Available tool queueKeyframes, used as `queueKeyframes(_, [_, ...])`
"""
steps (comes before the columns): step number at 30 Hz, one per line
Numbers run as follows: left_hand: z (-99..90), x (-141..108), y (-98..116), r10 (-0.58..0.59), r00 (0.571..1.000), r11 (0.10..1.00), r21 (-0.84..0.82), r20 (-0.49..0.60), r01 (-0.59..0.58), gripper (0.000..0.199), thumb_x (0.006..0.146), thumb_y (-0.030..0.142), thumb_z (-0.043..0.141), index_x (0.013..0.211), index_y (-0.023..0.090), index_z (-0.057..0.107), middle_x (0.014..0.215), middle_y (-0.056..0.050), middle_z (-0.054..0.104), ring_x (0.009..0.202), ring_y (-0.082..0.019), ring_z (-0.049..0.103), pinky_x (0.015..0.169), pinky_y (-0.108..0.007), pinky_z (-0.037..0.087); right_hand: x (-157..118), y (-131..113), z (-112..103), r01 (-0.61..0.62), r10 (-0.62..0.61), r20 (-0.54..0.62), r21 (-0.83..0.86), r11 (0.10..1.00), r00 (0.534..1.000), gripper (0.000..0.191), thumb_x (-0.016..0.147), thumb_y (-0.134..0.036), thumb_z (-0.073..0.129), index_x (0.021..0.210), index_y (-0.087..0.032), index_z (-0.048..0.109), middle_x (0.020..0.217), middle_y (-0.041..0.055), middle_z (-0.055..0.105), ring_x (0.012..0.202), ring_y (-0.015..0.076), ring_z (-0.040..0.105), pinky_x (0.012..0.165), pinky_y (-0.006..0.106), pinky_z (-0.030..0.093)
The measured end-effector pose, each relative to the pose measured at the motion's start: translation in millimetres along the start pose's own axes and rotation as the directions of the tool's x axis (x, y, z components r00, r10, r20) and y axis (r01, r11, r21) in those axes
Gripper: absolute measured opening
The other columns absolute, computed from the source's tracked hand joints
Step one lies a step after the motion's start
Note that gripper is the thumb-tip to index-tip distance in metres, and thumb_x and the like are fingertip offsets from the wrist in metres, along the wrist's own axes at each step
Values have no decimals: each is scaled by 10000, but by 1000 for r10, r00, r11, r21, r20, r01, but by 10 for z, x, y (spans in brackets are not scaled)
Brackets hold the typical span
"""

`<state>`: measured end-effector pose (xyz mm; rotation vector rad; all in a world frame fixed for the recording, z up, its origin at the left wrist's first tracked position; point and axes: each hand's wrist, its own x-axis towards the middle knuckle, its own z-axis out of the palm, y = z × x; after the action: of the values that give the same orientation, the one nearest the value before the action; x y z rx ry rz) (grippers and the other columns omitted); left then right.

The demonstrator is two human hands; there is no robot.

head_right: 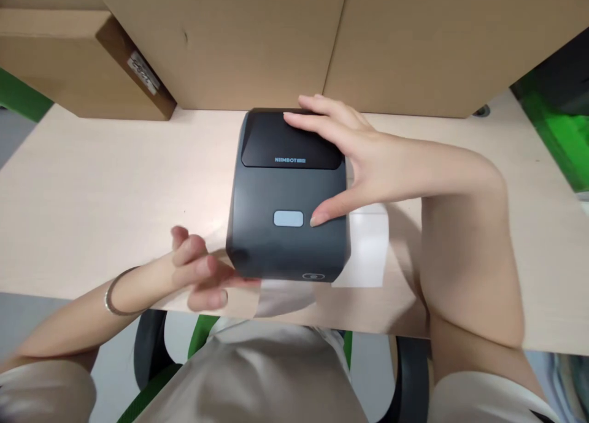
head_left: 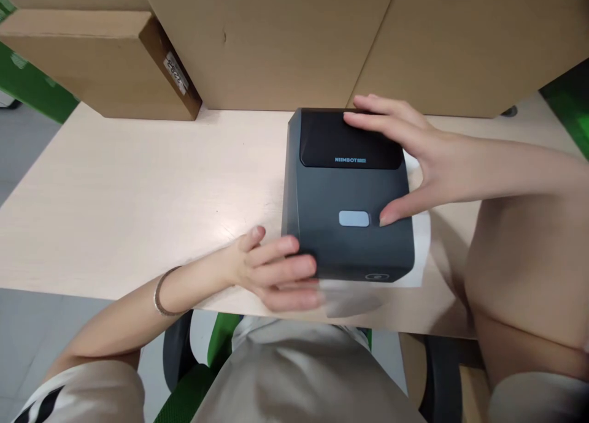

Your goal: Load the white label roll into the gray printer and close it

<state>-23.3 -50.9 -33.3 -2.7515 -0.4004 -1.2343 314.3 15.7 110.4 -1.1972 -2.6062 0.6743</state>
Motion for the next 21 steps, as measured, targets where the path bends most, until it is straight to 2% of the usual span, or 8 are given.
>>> queueKeyframes(1, [-39,103,5,80,991,995,66,-109,-73,631,1009,575,599,1573,486,331,1452,82,676,1460,-194,572,1380,-520,268,-5,1,19,7,-7,-4,-3,1000,1000,1295,614,-910,764,1676,-518,134,1774,-133,20,1672,380,14,1369,604,199])
queueKeyframes(3, [-131,302,-9,78,994,990,122,-78,-68,582,1041,597,535,1547,323,448,1474,-1,674,1527,-226,505,1370,-518,286,-10,-4,41,17,-17,-8,-10,1000,1000,1291,627,-907,760,1676,-530,109,1773,-135,26,1672,376,28,1374,585,207])
queueKeyframes(5, [-209,439,-40,93,994,991,102,-55,-87,564,1054,609,501,1482,244,538,1420,-30,710,1514,-224,522,1315,-457,409,-10,-1,39,44,-44,1,-28,999,999,1336,606,-914,768,1683,-510,90,1778,-102,13,1667,400,37,1354,616,217])
queueKeyframes(9, [-268,485,-91,127,992,991,54,-21,-125,564,1006,620,604,1451,276,581,1373,-15,740,1452,-226,591,1193,-400,559,-26,31,47,81,-81,3,-69,994,997,1282,655,-957,685,1692,-473,107,1788,-20,17,1656,433,59,1297,680,248])
queueKeyframes(13, [-266,447,-101,125,992,992,6,-13,-125,668,927,620,723,1487,297,557,1393,-30,732,1454,-251,587,1175,-410,576,-112,-56,176,96,-113,-125,-136,986,986,1104,763,-1001,489,1687,-482,176,1799,-11,42,1657,428,82,1287,713,249])
queueKeyframes(17, [-266,456,-95,148,988,989,38,-41,-146,633,925,634,717,1416,247,621,1394,-63,730,1481,-259,561,1214,-412,540,-242,-395,371,85,-138,-191,-260,962,972,1198,737,-919,656,1706,-389,192,1800,18,77,1652,445,87,1321,723,199])
queueKeyframes(19, [-262,457,-89,141,990,988,66,-31,-139,578,969,639,653,1405,262,623,1418,-38,716,1503,-239,539,1247,-404,506,-292,-610,467,104,-155,-160,-286,953,975,1250,728,-796,770,1719,-329,167,1798,40,83,1647,447,131,1344,696,197])
queueKeyframes(21, [-252,450,-82,118,993,990,79,-30,-115,590,1003,644,594,1451,259,582,1466,-24,686,1552,-216,475,1300,-396,439,-317,-809,559,111,-159,-139,-302,947,977,1183,778,-624,793,1721,-291,161,1794,56,104,1641,429,188,1355,678,201])
